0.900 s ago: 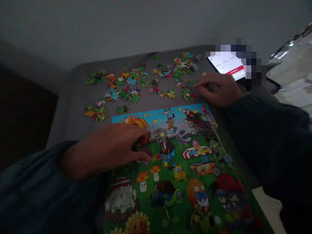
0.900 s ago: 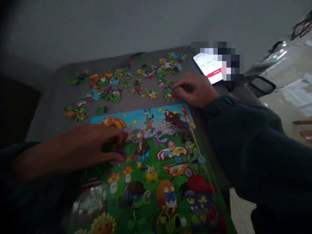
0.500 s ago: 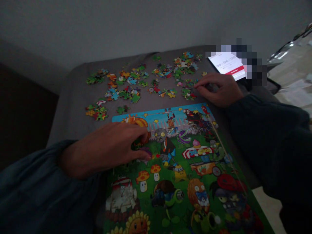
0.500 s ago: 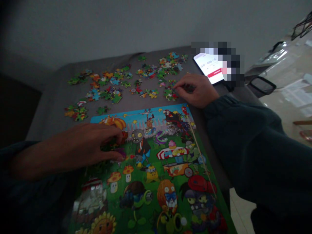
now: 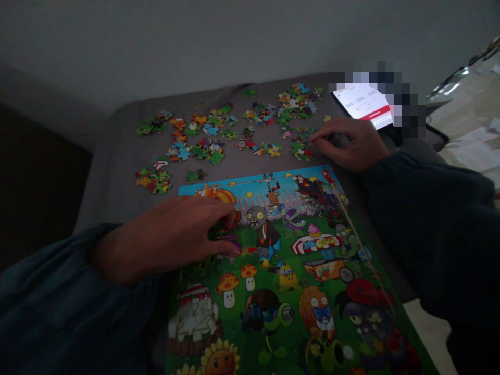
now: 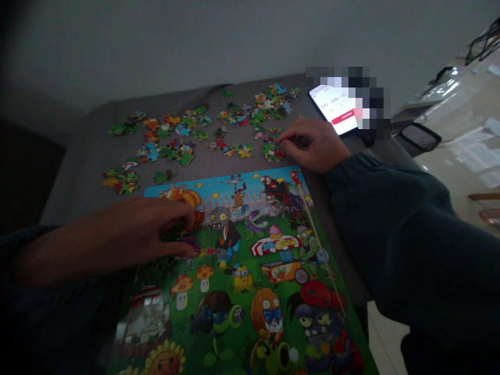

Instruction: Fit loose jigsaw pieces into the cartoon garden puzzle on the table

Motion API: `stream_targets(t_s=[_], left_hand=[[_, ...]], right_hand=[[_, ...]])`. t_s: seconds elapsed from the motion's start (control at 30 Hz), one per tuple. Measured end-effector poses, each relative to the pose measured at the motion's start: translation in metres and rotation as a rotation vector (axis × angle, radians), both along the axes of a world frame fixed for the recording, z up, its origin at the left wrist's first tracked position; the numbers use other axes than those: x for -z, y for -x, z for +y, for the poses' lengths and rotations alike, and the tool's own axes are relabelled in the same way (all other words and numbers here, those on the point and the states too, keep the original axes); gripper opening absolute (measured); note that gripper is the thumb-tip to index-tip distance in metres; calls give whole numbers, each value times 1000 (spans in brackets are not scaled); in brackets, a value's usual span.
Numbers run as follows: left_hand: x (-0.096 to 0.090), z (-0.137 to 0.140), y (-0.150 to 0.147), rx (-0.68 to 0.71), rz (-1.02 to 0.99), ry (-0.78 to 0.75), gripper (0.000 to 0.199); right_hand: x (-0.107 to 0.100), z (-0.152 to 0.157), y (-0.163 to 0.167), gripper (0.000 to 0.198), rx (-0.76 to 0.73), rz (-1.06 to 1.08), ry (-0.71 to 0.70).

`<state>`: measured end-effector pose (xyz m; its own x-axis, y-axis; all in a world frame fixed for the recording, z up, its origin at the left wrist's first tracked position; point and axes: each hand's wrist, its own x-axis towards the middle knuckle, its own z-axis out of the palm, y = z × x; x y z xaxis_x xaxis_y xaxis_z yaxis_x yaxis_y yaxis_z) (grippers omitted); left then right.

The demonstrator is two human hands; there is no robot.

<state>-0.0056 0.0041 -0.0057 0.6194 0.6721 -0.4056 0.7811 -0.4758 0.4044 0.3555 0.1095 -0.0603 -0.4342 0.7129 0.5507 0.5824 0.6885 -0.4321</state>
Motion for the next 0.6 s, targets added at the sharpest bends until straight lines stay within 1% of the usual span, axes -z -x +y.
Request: stream_targets(t_s=[0.2,0.6], left_hand=[[3,0,3,21,-20,-19,36],[1,-1,-1,24,7,-18,33]], right_hand=[[0,1,0,2,6,-4,27],[0,0,-1,4,-4,9,48]])
